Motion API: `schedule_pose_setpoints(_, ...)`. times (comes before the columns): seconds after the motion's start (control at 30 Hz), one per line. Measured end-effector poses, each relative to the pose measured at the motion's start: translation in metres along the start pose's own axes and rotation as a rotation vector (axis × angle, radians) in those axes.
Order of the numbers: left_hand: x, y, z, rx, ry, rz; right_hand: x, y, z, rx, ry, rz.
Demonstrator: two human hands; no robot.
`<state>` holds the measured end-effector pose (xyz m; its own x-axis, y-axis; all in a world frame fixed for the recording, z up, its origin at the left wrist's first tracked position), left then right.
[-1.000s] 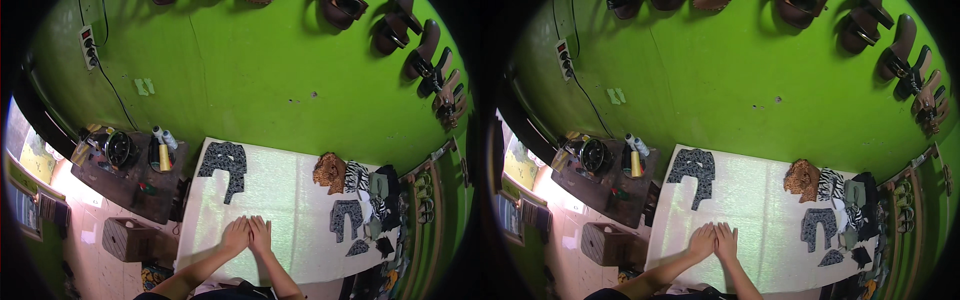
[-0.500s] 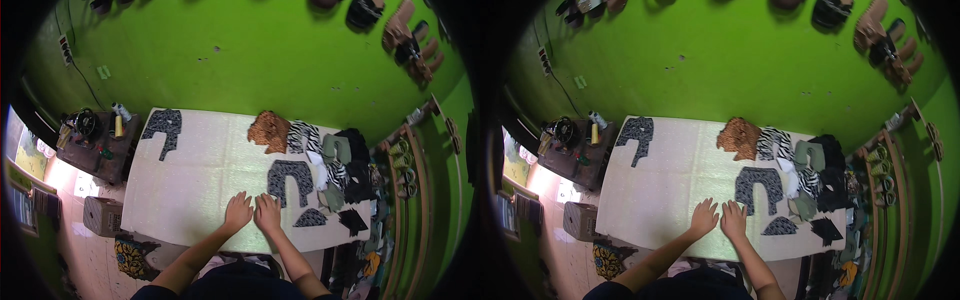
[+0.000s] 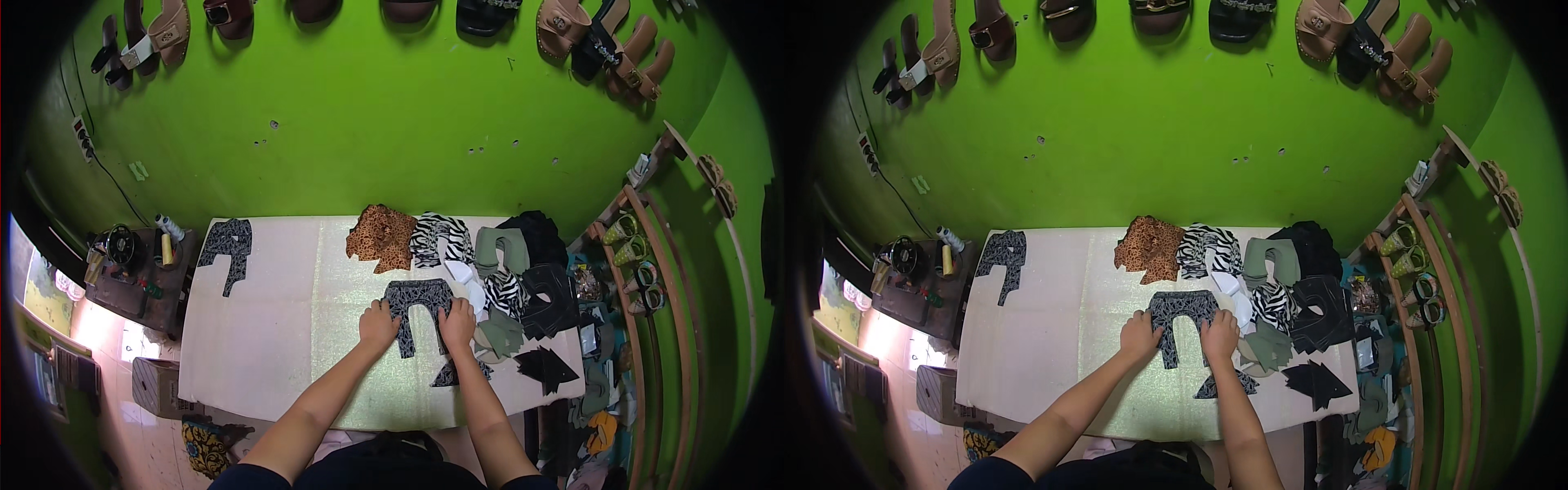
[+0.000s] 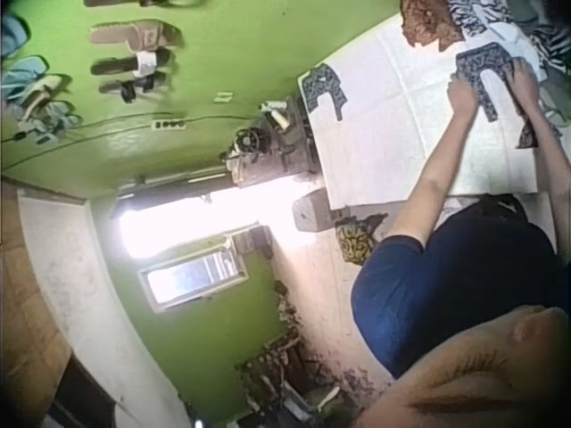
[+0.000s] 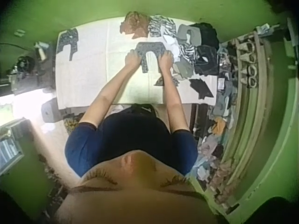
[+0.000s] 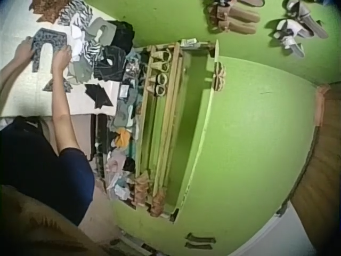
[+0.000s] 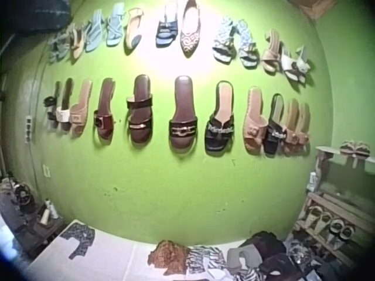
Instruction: Organize and stack various patterned fabric pieces (leopard and abstract prints) on a table in a shoe manufacturing workshop.
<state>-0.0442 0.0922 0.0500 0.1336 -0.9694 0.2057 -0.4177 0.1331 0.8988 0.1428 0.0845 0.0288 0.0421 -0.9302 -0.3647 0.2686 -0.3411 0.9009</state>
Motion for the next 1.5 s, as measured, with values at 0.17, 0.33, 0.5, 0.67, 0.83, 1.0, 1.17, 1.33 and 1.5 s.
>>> schedule_pose_setpoints(0.17, -0.006, -0.012, -0.011, 0.102, 0.113, 0.082, -0.017, -0.011, -0.004, -0.012, -0.129, 0.141)
schedule_pose_setpoints(0.33, 0.004, -0.013, -0.011, 0.18, 0.075, 0.089, -0.012, -0.009, -0.004, -0.054, -0.104, 0.112)
schedule_pose_setpoints(0.5, 0.009, -0.015, -0.012, 0.182, 0.06, 0.073, -0.007, -0.006, 0.0, -0.121, -0.125, 0.025)
schedule_pose_setpoints(0.67, 0.008, -0.008, -0.013, 0.315, 0.077, 0.033, -0.007, -0.006, -0.006, -0.724, -0.305, 0.037)
schedule_pose_setpoints(0.83, 0.005, -0.008, -0.01, 0.66, 0.112, 0.064, -0.006, 0.001, -0.008, -0.665, -0.095, -0.123)
schedule_pose_setpoints(1.0, 0.018, 0.009, -0.006, 1.095, 0.21, 0.414, -0.005, 0.018, 0.001, -1.132, -0.177, -0.098)
schedule_pose_setpoints(1.17, 0.05, 0.028, 0.022, 1.36, 0.339, 0.418, 0.01, 0.044, 0.024, -1.341, -0.336, 0.004)
schedule_pose_setpoints(1.33, 0.07, 0.022, 0.083, 1.048, 0.198, 0.241, 0.041, 0.052, 0.052, -1.413, -0.275, 0.137)
schedule_pose_setpoints(1.5, 0.092, 0.004, 0.117, 0.728, 0.253, 0.149, 0.097, -0.018, 0.049, -1.156, -0.17, 0.224)
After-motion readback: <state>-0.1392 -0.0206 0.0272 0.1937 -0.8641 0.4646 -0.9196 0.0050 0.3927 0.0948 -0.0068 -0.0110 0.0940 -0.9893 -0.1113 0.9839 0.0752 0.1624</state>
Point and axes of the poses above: each hand's wrist, its own x-axis away from the middle knuckle, its own y-axis out of the back of the hand, z = x × y, the point moved 1 cm from there along -x, towards the middle knuckle, and after that the axes turned 15 degrees about y, right-handed, at the moved point
